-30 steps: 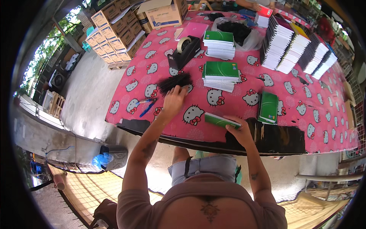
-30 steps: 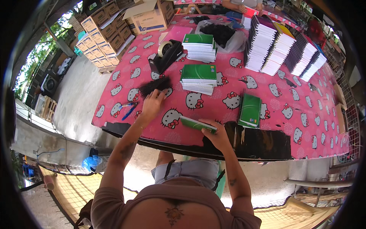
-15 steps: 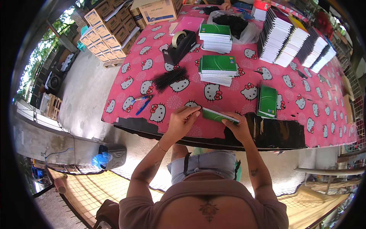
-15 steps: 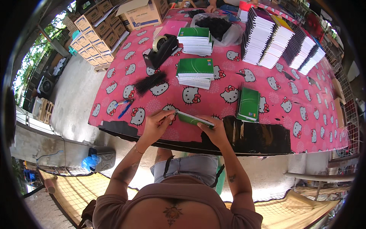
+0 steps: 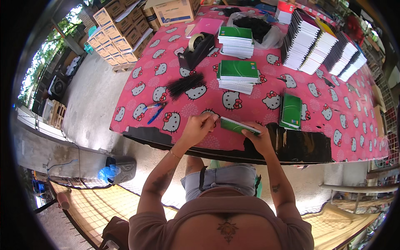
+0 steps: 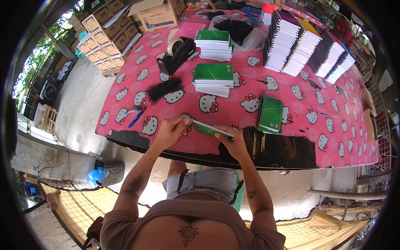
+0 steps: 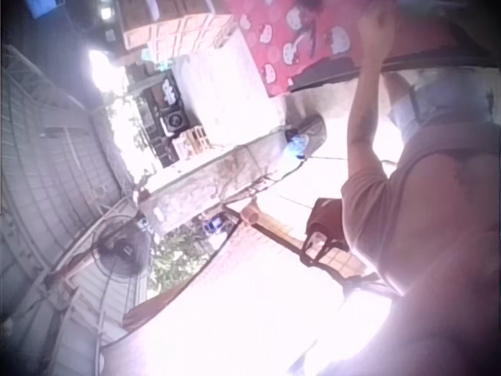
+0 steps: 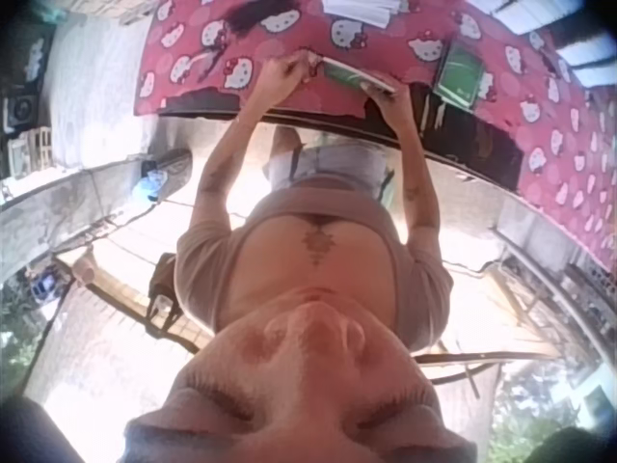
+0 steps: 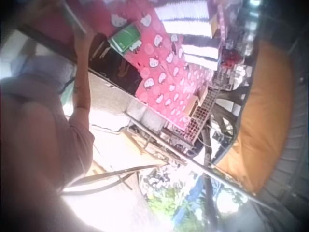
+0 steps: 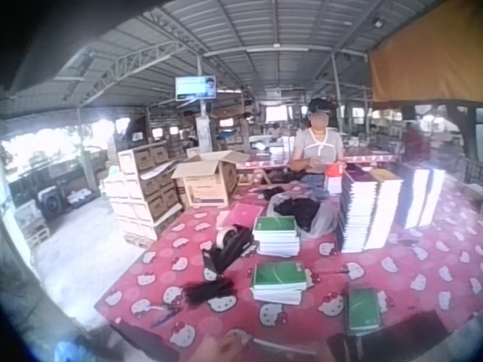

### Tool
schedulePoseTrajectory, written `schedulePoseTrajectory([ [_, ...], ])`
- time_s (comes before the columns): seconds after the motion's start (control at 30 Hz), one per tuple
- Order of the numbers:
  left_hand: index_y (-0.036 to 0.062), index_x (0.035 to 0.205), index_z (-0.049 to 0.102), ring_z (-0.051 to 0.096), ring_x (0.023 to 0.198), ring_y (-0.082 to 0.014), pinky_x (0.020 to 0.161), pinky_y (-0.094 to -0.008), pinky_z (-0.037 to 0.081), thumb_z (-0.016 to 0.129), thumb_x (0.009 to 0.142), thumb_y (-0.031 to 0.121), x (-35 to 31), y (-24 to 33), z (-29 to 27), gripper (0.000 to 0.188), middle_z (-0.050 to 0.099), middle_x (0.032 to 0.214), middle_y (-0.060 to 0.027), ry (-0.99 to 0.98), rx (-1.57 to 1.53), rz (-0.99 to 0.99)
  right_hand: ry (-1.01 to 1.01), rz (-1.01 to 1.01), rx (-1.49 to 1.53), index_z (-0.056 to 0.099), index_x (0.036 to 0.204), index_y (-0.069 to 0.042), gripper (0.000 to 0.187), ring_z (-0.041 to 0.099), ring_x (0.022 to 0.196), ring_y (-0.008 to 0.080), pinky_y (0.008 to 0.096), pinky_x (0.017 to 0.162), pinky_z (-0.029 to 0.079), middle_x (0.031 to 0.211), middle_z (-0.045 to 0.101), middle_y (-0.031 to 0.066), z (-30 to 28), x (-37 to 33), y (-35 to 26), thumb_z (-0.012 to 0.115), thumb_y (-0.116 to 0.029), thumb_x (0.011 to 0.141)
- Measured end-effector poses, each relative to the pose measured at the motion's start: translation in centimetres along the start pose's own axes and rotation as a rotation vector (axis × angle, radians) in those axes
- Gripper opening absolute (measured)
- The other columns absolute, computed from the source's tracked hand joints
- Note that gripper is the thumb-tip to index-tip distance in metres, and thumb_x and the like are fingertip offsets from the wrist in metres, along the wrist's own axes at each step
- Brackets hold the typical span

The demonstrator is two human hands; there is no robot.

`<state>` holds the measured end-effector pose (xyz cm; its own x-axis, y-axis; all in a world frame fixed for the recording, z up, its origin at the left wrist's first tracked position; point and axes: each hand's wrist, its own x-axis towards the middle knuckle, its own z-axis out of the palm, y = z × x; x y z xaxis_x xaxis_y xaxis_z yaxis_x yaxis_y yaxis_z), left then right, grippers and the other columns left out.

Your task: The person picks up individual green notebooks, applies a small white sticker or label to the edge, and stacks them on a table.

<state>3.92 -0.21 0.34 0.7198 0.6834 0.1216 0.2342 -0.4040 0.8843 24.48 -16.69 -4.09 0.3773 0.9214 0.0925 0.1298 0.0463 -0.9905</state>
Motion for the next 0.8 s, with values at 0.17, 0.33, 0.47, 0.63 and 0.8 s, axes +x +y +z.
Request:
schedulePoseTrajectory([
  [0.17, -0.0023, 0.096, 0.067, 0.061, 0.058, -0.008, 0.052, -0.025, 0.05, 0.059, 0.101, 0.023, 0.8, 0.0, -0.4, 0.028, 0.062, 0.061, -0.0059, -0.02, 0.067, 0.09, -0.012, -0.061, -0.01, 0.069, 0.114, -0.001, 0.024, 0.06, 0.089, 0.0092, 0.0253, 0.079, 0.048, 0.099, 0.07, 0.0045, 0.0, -0.1, 0.0, 0.07, -0.006, 0.09],
  [0.33, -0.002, 0.09, 0.065, 0.063, 0.055, -0.01, 0.05, -0.0266, 0.051, 0.059, 0.101, 0.025, 1.2, 0.3, -0.9, 0.029, 0.062, 0.061, -0.0059, -0.08, 0.152, 0.03, -0.038, -0.044, -0.012, 0.069, 0.115, -0.001, 0.026, 0.061, 0.097, 0.0099, 0.0251, 0.085, 0.048, 0.107, 0.071, 0.0061, -0.2, -0.1, 0.4, 0.07, -0.006, 0.09],
  [0.47, -0.0018, 0.088, 0.063, 0.063, 0.053, -0.0109, 0.048, -0.0275, 0.051, 0.06, 0.1, 0.023, 1.3, 0.6, -0.9, 0.028, 0.062, 0.061, -0.0066, -0.07, 0.183, -0.004, -0.024, -0.034, -0.005, 0.069, 0.115, -0.001, 0.025, 0.061, 0.096, 0.0096, 0.0249, 0.084, 0.048, 0.105, 0.07, 0.005, -0.1, -0.1, 0.2, 0.07, -0.007, 0.091],
  [0.63, -0.0014, 0.091, 0.064, 0.064, 0.057, -0.0121, 0.051, -0.029, 0.051, 0.064, 0.097, 0.018, 1.2, -0.1, -0.2, 0.02, 0.063, 0.063, -0.0071, -0.028, 0.146, 0.12, -0.013, -0.031, -0.001, 0.069, 0.114, -0.001, 0.024, 0.06, 0.093, 0.0097, 0.0251, 0.083, 0.048, 0.102, 0.07, 0.0046, -0.1, -0.2, -0.1, 0.07, -0.008, 0.091],
  [0.8, 0.0036, 0.099, 0.064, 0.064, 0.068, -0.0201, 0.058, -0.0333, 0.05, 0.068, 0.091, 0.015, 1.6, 1.0, -1.1, 0.015, 0.065, 0.087, -0.0083, -0.1, 0.216, 0.4, -0.02, -0.05, 0.005, 0.069, 0.115, -0.001, 0.025, 0.061, 0.09, 0.0107, 0.0258, 0.081, 0.048, 0.1, 0.07, 0.0054, 0.0, -0.2, -0.4, 0.069, -0.007, 0.091],
])
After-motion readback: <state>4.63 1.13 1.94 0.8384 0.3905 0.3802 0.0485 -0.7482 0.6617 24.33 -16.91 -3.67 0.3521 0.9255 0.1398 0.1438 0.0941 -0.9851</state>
